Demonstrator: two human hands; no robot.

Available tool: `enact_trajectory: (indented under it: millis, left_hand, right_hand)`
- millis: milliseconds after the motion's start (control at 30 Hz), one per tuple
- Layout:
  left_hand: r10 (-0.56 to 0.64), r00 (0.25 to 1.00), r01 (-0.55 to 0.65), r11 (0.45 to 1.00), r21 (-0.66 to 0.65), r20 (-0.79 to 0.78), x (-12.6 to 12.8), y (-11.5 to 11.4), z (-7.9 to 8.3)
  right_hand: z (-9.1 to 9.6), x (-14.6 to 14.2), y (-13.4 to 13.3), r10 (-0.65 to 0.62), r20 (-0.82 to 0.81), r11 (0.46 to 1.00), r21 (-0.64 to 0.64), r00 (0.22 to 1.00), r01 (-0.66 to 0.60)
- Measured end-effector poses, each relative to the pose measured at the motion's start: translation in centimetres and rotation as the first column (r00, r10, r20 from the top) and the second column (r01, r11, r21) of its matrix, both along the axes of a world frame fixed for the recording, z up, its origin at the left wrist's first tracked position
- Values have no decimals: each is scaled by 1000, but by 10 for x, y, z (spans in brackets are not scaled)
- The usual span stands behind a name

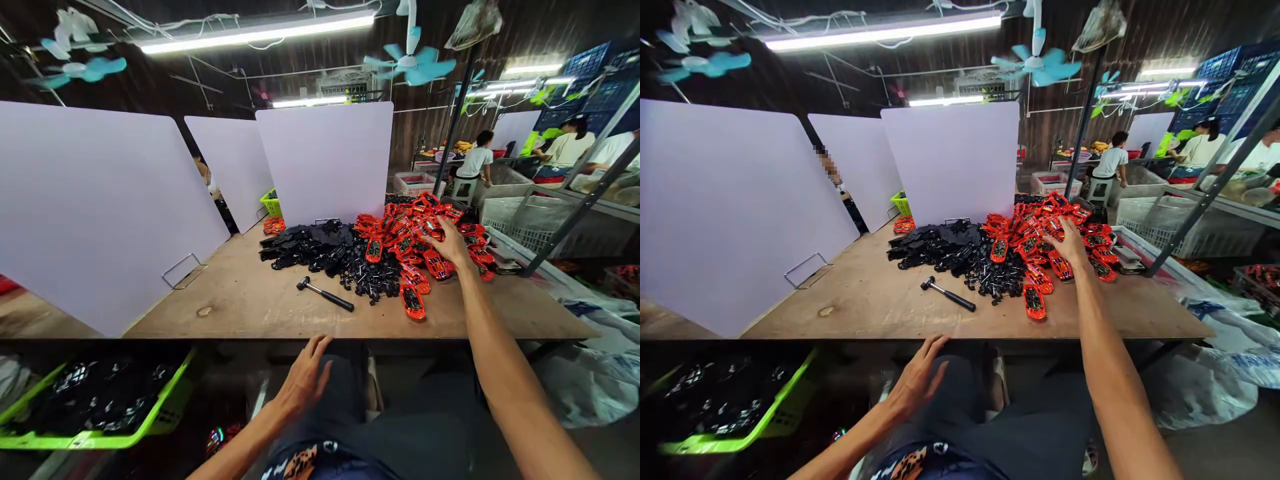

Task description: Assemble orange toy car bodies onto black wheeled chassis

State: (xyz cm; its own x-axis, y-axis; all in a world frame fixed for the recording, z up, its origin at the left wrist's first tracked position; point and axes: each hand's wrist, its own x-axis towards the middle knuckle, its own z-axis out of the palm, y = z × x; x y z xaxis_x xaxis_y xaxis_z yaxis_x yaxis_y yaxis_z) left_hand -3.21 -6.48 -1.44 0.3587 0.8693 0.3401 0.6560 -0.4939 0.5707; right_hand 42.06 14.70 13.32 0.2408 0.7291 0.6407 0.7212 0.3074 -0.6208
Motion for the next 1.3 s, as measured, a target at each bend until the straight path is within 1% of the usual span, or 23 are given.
enact_trajectory:
  millis: [33,100,200,267,333,367,400,467,567,633,667,733,800,867,900,933,967,1033,1067,1100,1167,1200,1300]
  left_hand:
    - [40,999,-40,999,13,14,0,4,5]
    - [138,987,-140,990,13,84,-2,17,17]
    - [254,938,-244,967,-71,234,-12,45,33]
    - [303,904,-279,952,-123,301,-23,69,38]
    - [358,868,-323,933,-156,344,-31,94,39]
    - [384,848,-342,923,-176,366,-34,107,38]
    - [404,828,-355,914,-195,388,-36,118,37]
    - [421,799,-354,906,-230,430,-36,135,32]
    - [404,767,-296,912,-284,498,-30,152,25]
    - [404,731,-245,908,-341,550,-27,160,24]
    - [412,707,-215,899,-381,574,-26,165,26]
    - [425,669,-131,875,-466,610,-26,176,33]
    - [425,621,32,826,-563,658,-26,184,41]
    - [441,550,200,755,-624,709,-26,184,47]
    - [464,511,251,725,-642,724,-26,179,47]
    - [493,478,269,705,-656,727,-27,173,47]
    - [525,455,255,698,-670,720,-28,164,45]
    - [579,429,185,695,-695,693,-31,146,40]
    - [603,415,155,691,-706,681,-33,138,37]
    - [622,402,126,689,-714,672,-35,131,34]
    - [649,375,71,692,-719,662,-38,122,31]
    - [657,362,47,696,-716,662,-40,120,30]
    - [667,330,16,703,-711,668,-45,118,29]
  right_hand:
    - [3,-10,3,17,66,1000,6,998,-17]
    - [-4,-39,-1,107,169,994,9,980,-110]
    - [-38,-103,-10,300,293,954,-78,908,-290]
    - [-61,-152,-6,387,358,922,-153,850,-355]
    - [-76,-197,9,429,411,903,-211,805,-373]
    - [-79,-216,21,439,435,898,-233,786,-373]
    - [-80,-232,35,447,458,894,-251,768,-371]
    - [-76,-251,63,469,496,883,-286,730,-373]
    - [-63,-256,96,533,525,846,-344,663,-407]
    - [-57,-251,102,569,520,822,-361,636,-440]
    - [-55,-249,100,579,511,815,-356,635,-457]
    - [-58,-246,82,600,484,800,-338,637,-497]
    - [-68,-246,49,644,458,764,-338,613,-550]
    - [-81,-244,11,722,426,688,-355,545,-633]
    - [-88,-241,-6,748,397,659,-341,532,-671]
    - [-94,-237,-21,743,362,665,-301,564,-683]
    - [-98,-231,-32,700,327,712,-248,635,-657]
    - [-103,-218,-40,531,324,847,-190,783,-496]
    - [-105,-212,-38,451,363,892,-199,815,-405]
    - [-107,-209,-32,413,418,910,-226,809,-348]
    - [-111,-211,-17,446,501,893,-300,742,-335]
    - [-114,-216,-11,466,510,883,-322,723,-342]
    - [-125,-236,0,433,504,896,-333,748,-294]
